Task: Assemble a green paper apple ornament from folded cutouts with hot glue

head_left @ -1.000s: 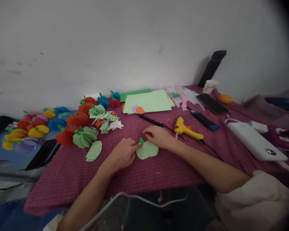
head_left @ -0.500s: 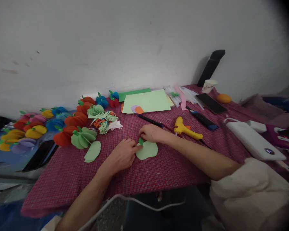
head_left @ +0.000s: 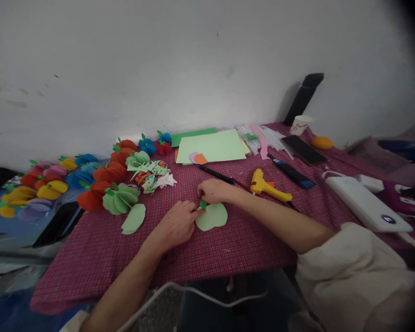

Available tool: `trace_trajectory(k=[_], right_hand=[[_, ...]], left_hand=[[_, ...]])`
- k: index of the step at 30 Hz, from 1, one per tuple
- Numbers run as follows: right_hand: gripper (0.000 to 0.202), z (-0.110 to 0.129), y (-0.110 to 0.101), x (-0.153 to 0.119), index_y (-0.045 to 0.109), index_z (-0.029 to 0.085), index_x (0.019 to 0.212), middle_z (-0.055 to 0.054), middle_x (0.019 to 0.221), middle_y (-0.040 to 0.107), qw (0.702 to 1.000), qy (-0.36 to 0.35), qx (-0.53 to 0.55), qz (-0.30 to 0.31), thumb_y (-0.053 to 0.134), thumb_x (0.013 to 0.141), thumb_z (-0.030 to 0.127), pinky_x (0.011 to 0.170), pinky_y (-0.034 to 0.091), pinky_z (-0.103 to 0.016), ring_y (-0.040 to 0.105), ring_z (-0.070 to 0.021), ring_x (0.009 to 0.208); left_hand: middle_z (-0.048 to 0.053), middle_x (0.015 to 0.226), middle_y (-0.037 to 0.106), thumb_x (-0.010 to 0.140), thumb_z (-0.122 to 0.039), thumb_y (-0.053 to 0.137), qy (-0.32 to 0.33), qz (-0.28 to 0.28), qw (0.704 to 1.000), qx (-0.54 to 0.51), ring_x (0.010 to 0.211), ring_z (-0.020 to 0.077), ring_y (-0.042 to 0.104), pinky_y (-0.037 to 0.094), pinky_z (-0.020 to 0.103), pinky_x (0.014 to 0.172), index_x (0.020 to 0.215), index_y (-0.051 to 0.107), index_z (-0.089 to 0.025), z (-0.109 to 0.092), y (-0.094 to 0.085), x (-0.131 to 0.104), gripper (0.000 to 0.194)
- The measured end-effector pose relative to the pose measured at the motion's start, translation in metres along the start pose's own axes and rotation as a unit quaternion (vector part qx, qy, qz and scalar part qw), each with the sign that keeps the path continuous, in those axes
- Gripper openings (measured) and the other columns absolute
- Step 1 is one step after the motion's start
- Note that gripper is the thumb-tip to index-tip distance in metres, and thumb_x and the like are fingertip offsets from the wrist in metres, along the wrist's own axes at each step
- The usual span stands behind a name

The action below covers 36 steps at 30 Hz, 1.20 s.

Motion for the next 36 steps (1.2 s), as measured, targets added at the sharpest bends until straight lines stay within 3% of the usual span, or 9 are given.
trace_trajectory(k=[7,20,29,36], right_hand=[[0.026,0.006,-0.0051,-0.0041,0.067,0.013,0.09,-0.014,0.095,0.067,1.0,0.014,-0.014,0.011,0.05,0.071,0.019,0.07,0.044,-0.027,0.061,-0.023,0.088],[0.031,0.0056,-0.0055,-0.0009,0.066,0.019,0.095,-0.006,0.094,0.068,0.999,-0.016,-0.004,0.035,0.053,0.068,0.016,0.065,0.042,-0.023,0.062,-0.0184,0.084],[0.025,0.0035,-0.0033,-0.0004,0.07,0.014,0.086,-0.012,0.086,0.069,0.999,0.005,-0.009,0.034,0.053,0.068,0.019,0.063,0.043,-0.026,0.063,-0.0217,0.079],[0.024,0.0025,-0.0016,0.0005,0.07,0.014,0.085,-0.011,0.082,0.069,1.0,0.012,-0.008,0.027,0.054,0.069,0.02,0.059,0.042,-0.023,0.063,-0.0189,0.075]], left_hand=[[0.007,0.093,0.053,0.08,-0.015,0.038,-0.002,0.002,1.0,-0.003,0.088,0.0211,0.047,0.036,0.039,0.082,0.12,0.046,-0.024,-0.0009,-0.0013,-0.0005,0.042],[0.007,0.092,0.055,0.079,-0.014,0.039,0.004,0.01,1.0,0.01,0.087,0.0213,0.048,0.036,0.039,0.08,0.115,0.049,-0.021,-0.0036,-0.0042,-0.0006,0.038],[0.007,0.094,0.055,0.079,-0.014,0.039,0.008,0.014,1.0,0.003,0.089,0.0209,0.048,0.034,0.039,0.081,0.116,0.048,-0.022,-0.0045,-0.0054,-0.0014,0.038],[0.007,0.093,0.055,0.079,-0.014,0.039,0.001,0.02,1.0,0.013,0.087,0.0209,0.048,0.034,0.039,0.081,0.112,0.05,-0.02,-0.0051,-0.0057,-0.001,0.036]])
Point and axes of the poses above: each hand's wrist, its own x-axis towards the middle knuckle, its own y-axis out of the palm, z = x × y, the point moved 5 cm from there along x, towards the middle knuckle
